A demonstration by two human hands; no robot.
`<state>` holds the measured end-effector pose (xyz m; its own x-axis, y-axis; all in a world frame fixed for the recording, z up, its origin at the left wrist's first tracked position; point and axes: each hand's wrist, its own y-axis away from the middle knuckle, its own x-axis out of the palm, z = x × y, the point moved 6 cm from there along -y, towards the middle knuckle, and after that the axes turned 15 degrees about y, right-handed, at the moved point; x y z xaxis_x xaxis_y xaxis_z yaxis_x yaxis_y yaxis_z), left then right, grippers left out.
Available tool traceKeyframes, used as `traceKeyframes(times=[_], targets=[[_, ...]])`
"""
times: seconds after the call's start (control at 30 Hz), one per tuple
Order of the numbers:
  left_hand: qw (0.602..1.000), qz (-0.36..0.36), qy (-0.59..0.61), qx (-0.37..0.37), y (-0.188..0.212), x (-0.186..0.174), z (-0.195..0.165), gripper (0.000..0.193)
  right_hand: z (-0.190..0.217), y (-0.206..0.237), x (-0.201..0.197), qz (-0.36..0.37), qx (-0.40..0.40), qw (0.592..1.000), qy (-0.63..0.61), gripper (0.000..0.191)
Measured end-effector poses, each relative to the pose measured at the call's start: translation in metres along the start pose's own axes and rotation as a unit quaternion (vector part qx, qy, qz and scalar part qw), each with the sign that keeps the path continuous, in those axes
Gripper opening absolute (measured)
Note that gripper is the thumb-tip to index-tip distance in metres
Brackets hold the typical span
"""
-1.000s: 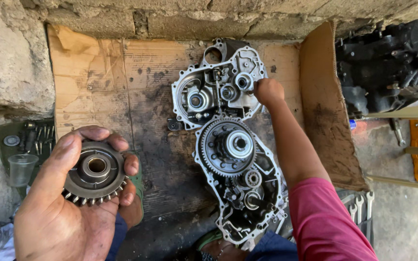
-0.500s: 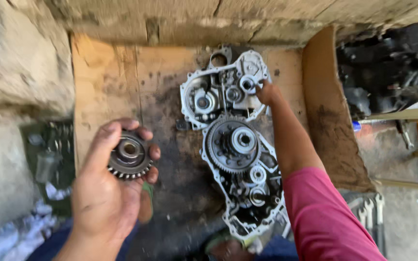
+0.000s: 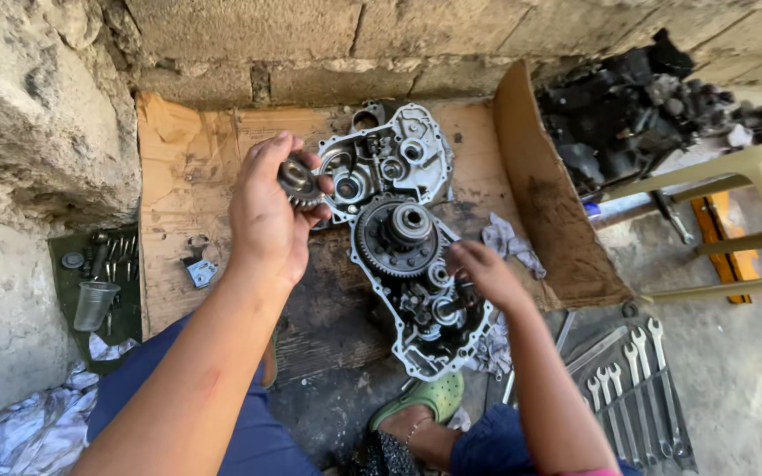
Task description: The person sits on the floor and assembles internal components of a disassembled engine casing. They place gears and shafts into the casing, rotate them to check fit, and repeatedly remove and reposition parts while working with both hands.
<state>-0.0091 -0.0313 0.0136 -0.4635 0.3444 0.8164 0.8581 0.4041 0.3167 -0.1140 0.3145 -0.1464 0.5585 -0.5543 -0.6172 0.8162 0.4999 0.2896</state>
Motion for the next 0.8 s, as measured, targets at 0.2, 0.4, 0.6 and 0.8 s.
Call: traceKeyframes(times=[0.2,0.4,0.6,0.8], targets=[[0.999,0.035,0.035,-0.009,0.020,0.027,0.037,0.026,0.003,0.025,0.031,-0.117,0.032,0.973,0.198,0.046],[0.970,0.111,0.139,-0.167,0.038,0.049,0.088,0.063,-0.017,0.022,0.036,-0.112,0.046,0.978,-0.168,0.055],[0.968,0.111,0.114,-0.192,0.042,0.052,0.109,0.071,-0.011,0.043,0.044,-0.190,0.064,0.976,-0.084,0.046],[0.973,0.112,0.128,-0.156,0.041,0.046,0.102,0.072,-0.001,0.049,0.046,-0.240,0.067,0.964,-0.094,0.045]])
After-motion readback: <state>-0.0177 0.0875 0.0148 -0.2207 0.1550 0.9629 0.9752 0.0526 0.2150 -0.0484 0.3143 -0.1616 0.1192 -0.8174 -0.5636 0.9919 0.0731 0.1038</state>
